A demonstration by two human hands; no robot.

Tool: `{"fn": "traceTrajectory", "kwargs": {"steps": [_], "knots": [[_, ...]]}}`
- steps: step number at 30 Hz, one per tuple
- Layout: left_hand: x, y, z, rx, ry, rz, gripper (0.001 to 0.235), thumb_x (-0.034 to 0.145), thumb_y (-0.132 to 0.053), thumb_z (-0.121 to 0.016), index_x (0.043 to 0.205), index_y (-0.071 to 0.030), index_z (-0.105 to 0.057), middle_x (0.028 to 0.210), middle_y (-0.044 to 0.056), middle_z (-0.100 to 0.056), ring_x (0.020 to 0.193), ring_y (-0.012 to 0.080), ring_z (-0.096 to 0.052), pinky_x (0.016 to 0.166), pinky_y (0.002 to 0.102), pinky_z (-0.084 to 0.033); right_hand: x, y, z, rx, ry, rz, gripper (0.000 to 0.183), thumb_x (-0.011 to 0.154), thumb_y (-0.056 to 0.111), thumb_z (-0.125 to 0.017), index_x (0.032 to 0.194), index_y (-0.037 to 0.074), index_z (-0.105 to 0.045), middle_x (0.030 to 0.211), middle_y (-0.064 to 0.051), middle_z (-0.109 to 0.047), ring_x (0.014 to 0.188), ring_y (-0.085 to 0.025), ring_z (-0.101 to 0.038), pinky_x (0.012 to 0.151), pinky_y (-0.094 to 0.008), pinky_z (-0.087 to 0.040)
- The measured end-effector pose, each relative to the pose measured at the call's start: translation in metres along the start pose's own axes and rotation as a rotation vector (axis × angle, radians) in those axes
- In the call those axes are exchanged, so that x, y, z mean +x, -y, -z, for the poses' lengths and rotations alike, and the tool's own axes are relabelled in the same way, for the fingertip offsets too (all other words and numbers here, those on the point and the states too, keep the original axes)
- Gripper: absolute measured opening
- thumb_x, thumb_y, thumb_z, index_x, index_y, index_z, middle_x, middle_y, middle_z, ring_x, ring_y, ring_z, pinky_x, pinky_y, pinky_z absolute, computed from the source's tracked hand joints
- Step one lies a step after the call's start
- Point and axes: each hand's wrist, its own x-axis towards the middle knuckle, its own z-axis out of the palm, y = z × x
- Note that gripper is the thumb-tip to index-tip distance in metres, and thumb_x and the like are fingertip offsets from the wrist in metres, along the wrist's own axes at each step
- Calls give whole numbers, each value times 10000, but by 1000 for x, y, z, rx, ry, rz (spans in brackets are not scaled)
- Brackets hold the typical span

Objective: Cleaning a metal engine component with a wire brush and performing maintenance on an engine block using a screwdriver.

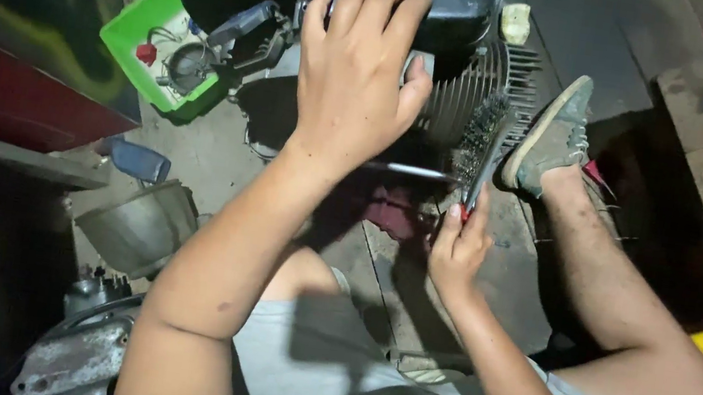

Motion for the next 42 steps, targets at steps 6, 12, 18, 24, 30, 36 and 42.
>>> {"fn": "traceTrajectory", "kwargs": {"steps": [6,12,18,24,30,36,42], "knots": [[1,-3,2,-20,29,6,508,856,-169,-760,1329,-39,-629,1415,112,-554,1377,307,-435,1179,563,-288,51,30,15,10,43,32,480,1083,28,-447,1547,1,-326,914,-156,-675,609,-246,-578,557,-379,-473],[1,-1,1,-34,23,2,513,849,-180,-747,1331,-47,-628,1408,100,-568,1376,307,-447,1167,542,-301,20,23,18,43,69,-14,468,1074,47,-473,1525,-7,-361,986,-144,-698,643,-241,-637,576,-368,-513],[0,0,-1,-9,13,-11,507,856,-178,-762,1330,-52,-634,1412,106,-571,1374,300,-451,1151,536,-319,48,34,18,39,53,69,456,1071,12,-466,1511,-23,-352,1035,-204,-693,751,-302,-662,656,-406,-533],[0,0,0,12,35,-16,525,868,-190,-759,1356,-51,-621,1429,106,-556,1398,301,-427,1169,526,-312,45,19,17,-32,51,168,505,1059,-23,-482,1534,-67,-315,1231,-344,-671,831,-364,-709,684,-424,-573],[0,0,-2,-9,27,-13,534,825,-179,-741,1328,-44,-624,1412,109,-569,1380,305,-443,1152,534,-331,-10,-13,-3,-35,56,74,551,1013,-10,-509,1530,-64,-324,1362,-369,-602,1063,-473,-699,822,-473,-571],[0,-1,-1,7,0,-42,505,839,-161,-733,1315,-23,-640,1409,130,-570,1378,309,-442,1143,500,-328,66,40,18,-6,35,104,493,1041,0,-492,1513,-64,-364,962,-254,-721,654,-332,-681,578,-432,-517],[-2,1,0,-12,21,-29,531,849,-197,-741,1340,-39,-617,1425,116,-559,1393,312,-439,1154,518,-338,19,3,2,-173,49,217,592,1020,-13,-574,1557,-34,-326,1358,-326,-637,1020,-421,-729,740,-428,-572]]}}
